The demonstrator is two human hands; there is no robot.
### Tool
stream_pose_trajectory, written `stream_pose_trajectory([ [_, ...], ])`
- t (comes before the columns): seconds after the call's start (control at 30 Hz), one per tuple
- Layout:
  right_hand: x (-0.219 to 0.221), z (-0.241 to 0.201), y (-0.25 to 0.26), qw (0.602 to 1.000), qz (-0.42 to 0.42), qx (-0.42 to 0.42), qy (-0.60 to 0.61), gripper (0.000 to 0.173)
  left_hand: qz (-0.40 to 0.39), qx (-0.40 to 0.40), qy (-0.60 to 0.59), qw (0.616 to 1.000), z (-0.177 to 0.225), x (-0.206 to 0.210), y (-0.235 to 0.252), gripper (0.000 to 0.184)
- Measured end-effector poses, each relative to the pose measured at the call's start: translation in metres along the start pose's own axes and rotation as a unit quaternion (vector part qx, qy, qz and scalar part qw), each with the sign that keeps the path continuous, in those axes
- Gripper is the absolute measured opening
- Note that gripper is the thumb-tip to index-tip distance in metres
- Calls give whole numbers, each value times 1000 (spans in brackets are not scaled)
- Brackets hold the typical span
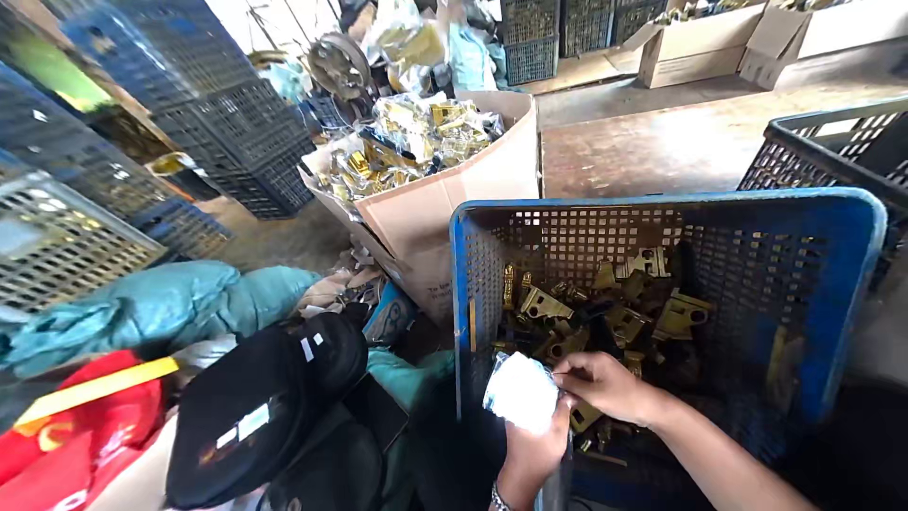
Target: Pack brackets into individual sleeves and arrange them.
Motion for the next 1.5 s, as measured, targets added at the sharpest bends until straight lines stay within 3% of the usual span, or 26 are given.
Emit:
stream_pose_trajectory([
  [0.03, -3, 7, -3, 999, 16, 16, 35, 19, -15, -17, -15, 1000, 0, 3, -1, 50],
  [0.1, -4, 18, -10, 996, 25, 47, 78, 19, -42, -134, -79, 987, -3, 8, -5, 48],
  [0.17, 4, 26, -19, 991, -9, 65, 114, 14, -77, -219, -118, 966, -2, 15, -11, 46],
  [0.27, 14, 31, -29, 978, -89, 64, 175, 11, -117, -173, -84, 974, -5, 16, -5, 54],
  [0.37, 6, 44, -31, 970, -30, 61, 233, 6, -13, -18, 58, 998, -15, -26, 19, 56],
  [0.4, 5, 50, -33, 964, 0, 73, 257, 13, 37, 11, 102, 994, -18, -42, 23, 56],
  [0.43, 7, 55, -35, 954, 33, 86, 285, 22, 67, 4, 118, 991, -20, -52, 24, 52],
  [0.5, 16, 55, -36, 947, 69, 87, 303, 31, 0, -88, 47, 995, -18, -38, 15, 44],
  [0.57, 35, 42, -39, 968, 7, 44, 248, 24, -135, -214, -61, 966, -20, -3, -15, 43],
  [0.6, 41, 36, -40, 977, -42, 32, 209, 24, -161, -245, -89, 952, -23, 6, -25, 39],
  [0.67, 34, 33, -35, 987, -87, 18, 137, 31, -137, -214, -87, 963, -28, -4, -22, 34],
  [0.77, -27, 55, -1, 995, 37, 67, 67, 29, -19, -109, 73, 991, -31, -50, 0, 35],
  [0.83, -63, 91, 33, 979, 112, 160, 58, 37, 43, -93, 97, 990, -31, -68, 7, 38],
  [0.9, -76, 139, 63, 928, 181, 264, 190, 48, 74, -75, 51, 993, -28, -75, 11, 35],
  [0.97, -71, 184, 83, 844, 247, 333, 339, 70, 79, -47, 36, 995, -23, -75, 16, 31],
  [1.03, -74, 207, 97, 792, 322, 346, 387, 77, 73, -28, 34, 996, -21, -71, 21, 30],
  [1.1, -85, 209, 104, 773, 375, 347, 377, 71, 66, -4, 47, 997, -16, -63, 25, 29],
  [1.2, -101, 198, 91, 780, 429, 345, 299, 65, 66, 20, 91, 994, -8, -54, 33, 31],
  [1.27, -110, 179, 67, 785, 457, 276, 314, 65, 76, 4, 100, 992, -9, -46, 39, 35],
  [1.33, -104, 147, 35, 804, 406, 189, 390, 52, 82, -14, 90, 993, -17, -35, 41, 39],
  [1.4, -76, 106, 0, 830, 262, 102, 481, 53, 67, -37, 60, 995, -26, -19, 37, 43],
  [1.47, -41, 74, -25, 831, 158, 58, 530, 47, 54, -71, 35, 995, -31, -4, 28, 46],
  [1.5, -31, 66, -33, 834, 157, 52, 526, 38, 53, -89, 26, 994, -31, 1, 24, 49],
])
Point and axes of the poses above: each hand's wrist, its own y-axis towards the middle knuckle, its own x-axis out of the palm, z = x × y, the point moved 10 cm from there along y, towards the middle knuckle, and after that the axes turned 5 degrees about z, right-handed, at the moved point
